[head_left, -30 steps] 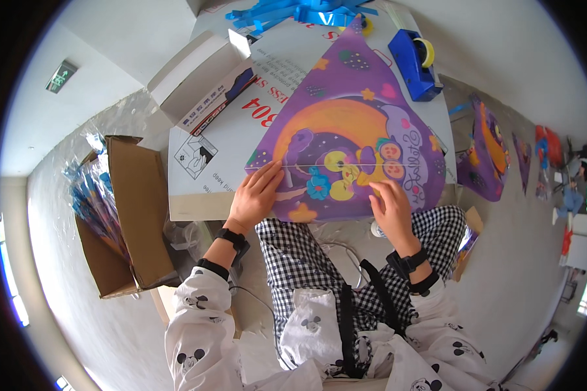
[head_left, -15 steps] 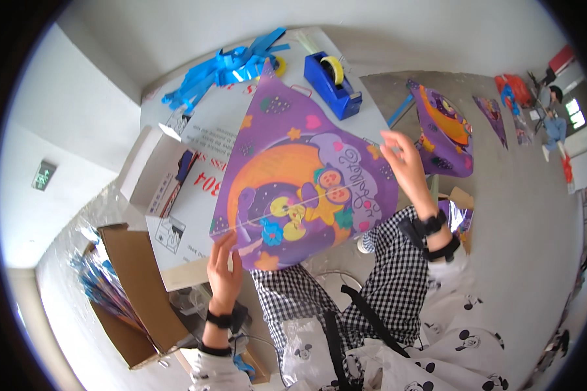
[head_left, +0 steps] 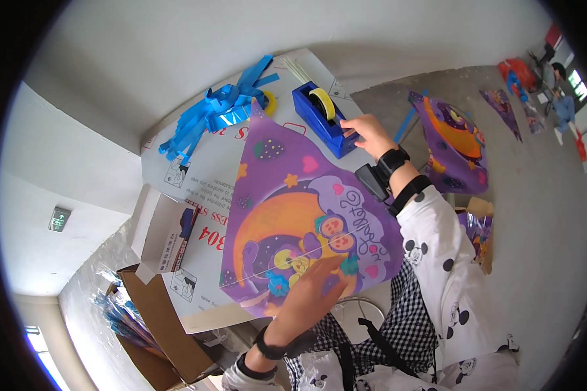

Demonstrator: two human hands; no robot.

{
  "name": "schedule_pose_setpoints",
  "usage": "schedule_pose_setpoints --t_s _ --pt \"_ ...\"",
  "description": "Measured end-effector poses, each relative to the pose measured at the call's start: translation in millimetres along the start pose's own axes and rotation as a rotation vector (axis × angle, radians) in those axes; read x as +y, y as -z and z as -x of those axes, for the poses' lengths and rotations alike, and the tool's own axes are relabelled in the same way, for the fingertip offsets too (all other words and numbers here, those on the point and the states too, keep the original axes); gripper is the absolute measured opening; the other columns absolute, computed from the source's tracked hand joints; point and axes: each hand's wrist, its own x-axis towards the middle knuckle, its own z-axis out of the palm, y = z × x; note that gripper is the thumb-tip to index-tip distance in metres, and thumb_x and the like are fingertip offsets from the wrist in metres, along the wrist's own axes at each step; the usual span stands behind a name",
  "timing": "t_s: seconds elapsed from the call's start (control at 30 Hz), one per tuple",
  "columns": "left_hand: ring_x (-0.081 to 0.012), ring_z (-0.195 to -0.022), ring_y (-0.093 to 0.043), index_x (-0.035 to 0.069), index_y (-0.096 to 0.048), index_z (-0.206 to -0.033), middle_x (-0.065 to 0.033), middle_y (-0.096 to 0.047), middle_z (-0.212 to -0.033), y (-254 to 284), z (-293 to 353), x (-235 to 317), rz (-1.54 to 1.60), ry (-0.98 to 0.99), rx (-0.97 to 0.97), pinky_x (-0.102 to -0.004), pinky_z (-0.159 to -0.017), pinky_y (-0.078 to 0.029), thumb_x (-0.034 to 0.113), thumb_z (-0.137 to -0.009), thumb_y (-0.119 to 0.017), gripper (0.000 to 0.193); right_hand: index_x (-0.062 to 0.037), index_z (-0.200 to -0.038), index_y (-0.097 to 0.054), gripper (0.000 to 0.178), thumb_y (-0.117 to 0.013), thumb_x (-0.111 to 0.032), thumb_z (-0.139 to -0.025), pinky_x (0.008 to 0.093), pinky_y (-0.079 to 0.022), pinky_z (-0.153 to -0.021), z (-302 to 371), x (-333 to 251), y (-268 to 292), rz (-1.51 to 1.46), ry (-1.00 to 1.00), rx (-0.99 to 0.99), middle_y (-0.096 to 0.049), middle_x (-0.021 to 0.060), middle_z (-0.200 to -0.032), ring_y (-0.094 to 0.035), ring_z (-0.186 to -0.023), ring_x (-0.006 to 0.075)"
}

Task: The person is assembling a kite by attaching thin rods and securing them with tape.

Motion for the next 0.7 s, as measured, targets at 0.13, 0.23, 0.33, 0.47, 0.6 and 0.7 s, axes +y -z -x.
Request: schedule_pose_setpoints --t_s 0.13,0.23,0.33,0.47,0.6,0.7 --pt "-0.0245 -0.119 -0.055 -0.002 -0.047 -0.133 -0.0140 -0.057 -0.128 -23.6 -80.0 -14.6 0.648 0.029 -0.077 -0.0362 -0.098 -0.044 0.017 -0.094 -0.059 0.045 -0.0054 -0.092 -0.066 0.024 -0.072 -0.026 -0.081 0.0478 -0.040 -0.081 -0.1 -12.0 17.1 -0.165 -0.055 0.001 -0.063 0.0035 -0.085 -0.056 -0.076 0.0195" --pt "-0.0269 -0.128 -0.047 -0.006 -0.038 -0.137 -0.0172 -0.049 -0.136 -11.0 -129.2 -15.6 1.098 0.179 -0.077 -0.0383 -0.106 -0.038 0.024 -0.099 -0.049 0.050 -0.0045 -0.093 -0.066 0.026 -0.072 -0.027 -0.081 0.0457 -0.041 -0.074 -2.0 -5.5 7.8 -0.126 -0.009 0.031 -0.063 0.0043 -0.087 -0.056 -0.076 0.0192" --pt "-0.0297 -0.136 -0.037 -0.010 -0.027 -0.141 -0.0211 -0.037 -0.145 -8.8 -184.4 -44.3 1.545 0.215 -0.047 -0.0412 -0.112 -0.030 0.029 -0.102 -0.040 0.057 -0.0028 -0.090 -0.065 0.027 -0.073 -0.027 -0.080 0.0409 -0.038 -0.065 -0.9 7.4 -1.5 -0.178 0.058 0.052 -0.062 0.0058 -0.085 -0.055 -0.073 0.0181" --pt "-0.0336 -0.139 -0.029 -0.013 -0.017 -0.143 -0.0265 -0.025 -0.149 -3.7 -232.1 -35.3 1.704 0.207 -0.006 -0.0431 -0.115 -0.027 0.028 -0.101 -0.042 0.064 -0.0014 -0.087 -0.064 0.021 -0.069 -0.022 -0.083 0.0288 -0.035 -0.055 10.4 6.7 -0.7 -0.284 0.110 0.031 -0.059 0.0051 -0.075 -0.054 -0.066 0.0147" --pt "-0.0366 -0.140 -0.026 -0.016 -0.011 -0.142 -0.0305 -0.022 -0.149 -2.8 -252.2 -31.6 1.811 0.175 0.096 -0.0433 -0.116 -0.025 0.030 -0.099 -0.045 0.072 -0.0029 -0.088 -0.065 0.015 -0.066 -0.018 -0.086 0.0287 -0.038 -0.056 19.6 13.4 5.5 -0.486 0.199 -0.002 -0.059 0.0034 -0.072 -0.055 -0.065 0.0142" --pt "-0.0366 -0.141 -0.025 -0.016 -0.009 -0.143 -0.0302 -0.022 -0.149 -4.8 -254.4 -34.5 1.857 0.165 0.086 -0.0433 -0.116 -0.024 0.029 -0.098 -0.047 0.074 -0.0032 -0.097 -0.065 0.019 -0.066 -0.019 -0.086 0.0284 -0.042 -0.065 49.1 22.9 22.4 -0.319 0.187 0.056 -0.062 0.0039 -0.082 -0.058 -0.074 0.0139"
